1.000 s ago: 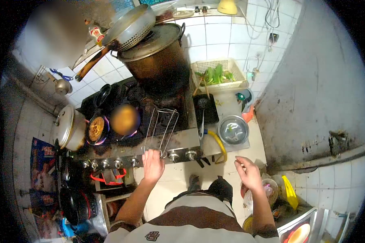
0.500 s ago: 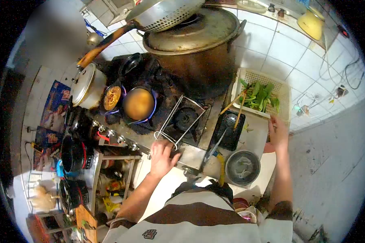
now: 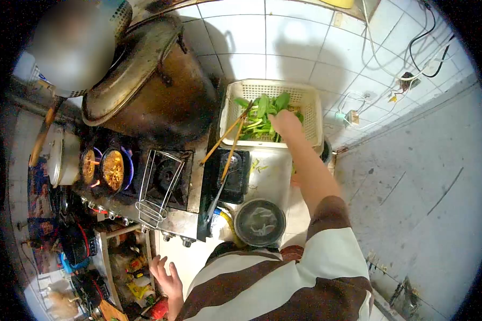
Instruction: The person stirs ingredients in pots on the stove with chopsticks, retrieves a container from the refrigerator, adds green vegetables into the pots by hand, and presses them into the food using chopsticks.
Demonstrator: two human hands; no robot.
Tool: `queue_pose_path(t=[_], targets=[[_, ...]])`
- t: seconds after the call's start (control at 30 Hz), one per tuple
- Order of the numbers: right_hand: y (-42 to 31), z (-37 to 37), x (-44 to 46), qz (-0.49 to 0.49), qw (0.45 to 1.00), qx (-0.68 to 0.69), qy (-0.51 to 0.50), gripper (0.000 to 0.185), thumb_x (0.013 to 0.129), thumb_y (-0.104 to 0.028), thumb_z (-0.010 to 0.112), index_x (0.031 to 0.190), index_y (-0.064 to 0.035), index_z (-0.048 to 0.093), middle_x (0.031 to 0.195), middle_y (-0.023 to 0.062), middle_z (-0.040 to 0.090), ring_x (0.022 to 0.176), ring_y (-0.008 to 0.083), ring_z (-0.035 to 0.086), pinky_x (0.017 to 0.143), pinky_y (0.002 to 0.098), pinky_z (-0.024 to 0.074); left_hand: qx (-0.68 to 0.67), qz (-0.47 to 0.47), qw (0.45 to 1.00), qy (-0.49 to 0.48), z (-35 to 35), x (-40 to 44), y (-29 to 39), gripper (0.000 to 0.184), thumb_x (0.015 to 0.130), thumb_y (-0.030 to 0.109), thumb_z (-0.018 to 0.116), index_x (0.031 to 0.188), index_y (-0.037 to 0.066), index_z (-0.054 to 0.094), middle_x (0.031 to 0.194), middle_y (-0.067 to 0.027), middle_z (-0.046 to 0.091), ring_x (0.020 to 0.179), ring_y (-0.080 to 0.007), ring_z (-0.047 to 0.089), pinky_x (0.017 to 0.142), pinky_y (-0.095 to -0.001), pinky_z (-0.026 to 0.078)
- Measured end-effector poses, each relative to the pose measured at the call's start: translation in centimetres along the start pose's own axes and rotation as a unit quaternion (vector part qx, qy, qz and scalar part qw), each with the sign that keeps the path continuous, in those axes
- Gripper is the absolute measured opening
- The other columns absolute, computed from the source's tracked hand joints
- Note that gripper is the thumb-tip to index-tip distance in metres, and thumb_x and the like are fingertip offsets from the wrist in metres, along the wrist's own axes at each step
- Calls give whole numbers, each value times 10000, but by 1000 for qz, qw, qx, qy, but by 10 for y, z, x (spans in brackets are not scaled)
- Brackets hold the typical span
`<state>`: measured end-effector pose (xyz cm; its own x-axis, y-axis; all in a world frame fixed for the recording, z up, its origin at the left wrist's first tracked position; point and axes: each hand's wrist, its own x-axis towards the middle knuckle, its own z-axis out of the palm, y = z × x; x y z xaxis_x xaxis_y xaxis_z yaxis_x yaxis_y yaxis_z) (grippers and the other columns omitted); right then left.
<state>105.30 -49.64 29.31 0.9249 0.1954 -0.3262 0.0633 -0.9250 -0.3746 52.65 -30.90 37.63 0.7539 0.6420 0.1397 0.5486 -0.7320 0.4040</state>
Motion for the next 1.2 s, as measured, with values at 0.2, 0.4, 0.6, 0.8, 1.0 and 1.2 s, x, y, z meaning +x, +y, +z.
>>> queue_pose_path(t=[0.2,0.4,0.6,0.8,1.0,1.2], targets=[[4,10,22,-10,998,12,-53,532,749,-460,624,840,65,626,864,225,626,775,340,610,691,427,484,-16,8,999,-40,7,3,27,199,838,90,545,1023,17,541,1127,-155,462,1067,-333,430,893,-426,361],[38,52,61,22,946,321,-41,314,745,-288,655,761,20,597,645,138,567,602,218,562,539,356,465,-29,33,998,-42,13,16,39,169,824,78,560,981,16,555,1109,-150,479,1046,-324,444,890,-417,361],[37,-2,26,95,737,629,-228,271,889,-190,458,1051,18,522,947,137,610,742,193,610,639,321,518,-45,59,996,-46,17,31,48,167,802,72,579,957,11,574,1087,-160,503,1003,-323,465,855,-402,383],[32,-17,14,129,678,698,-191,219,899,-148,407,1027,-4,512,852,87,546,733,187,560,664,352,521,-88,88,989,-83,24,46,59,174,776,49,601,945,9,592,1064,-154,523,978,-314,490,839,-384,408],[13,-43,-17,54,611,757,-225,233,928,-181,356,1023,-16,491,795,44,497,668,143,477,600,289,447,-163,251,946,-121,30,132,140,245,741,62,670,968,11,593,999,-149,578,918,-318,566,800,-370,464],[-8,-48,-57,15,553,782,-287,238,907,-167,360,1017,-20,511,797,60,512,686,161,501,628,306,466,-104,324,940,-33,90,215,252,430,778,206,646,1128,4,501,1046,-181,559,963,-349,547,821,-414,448]])
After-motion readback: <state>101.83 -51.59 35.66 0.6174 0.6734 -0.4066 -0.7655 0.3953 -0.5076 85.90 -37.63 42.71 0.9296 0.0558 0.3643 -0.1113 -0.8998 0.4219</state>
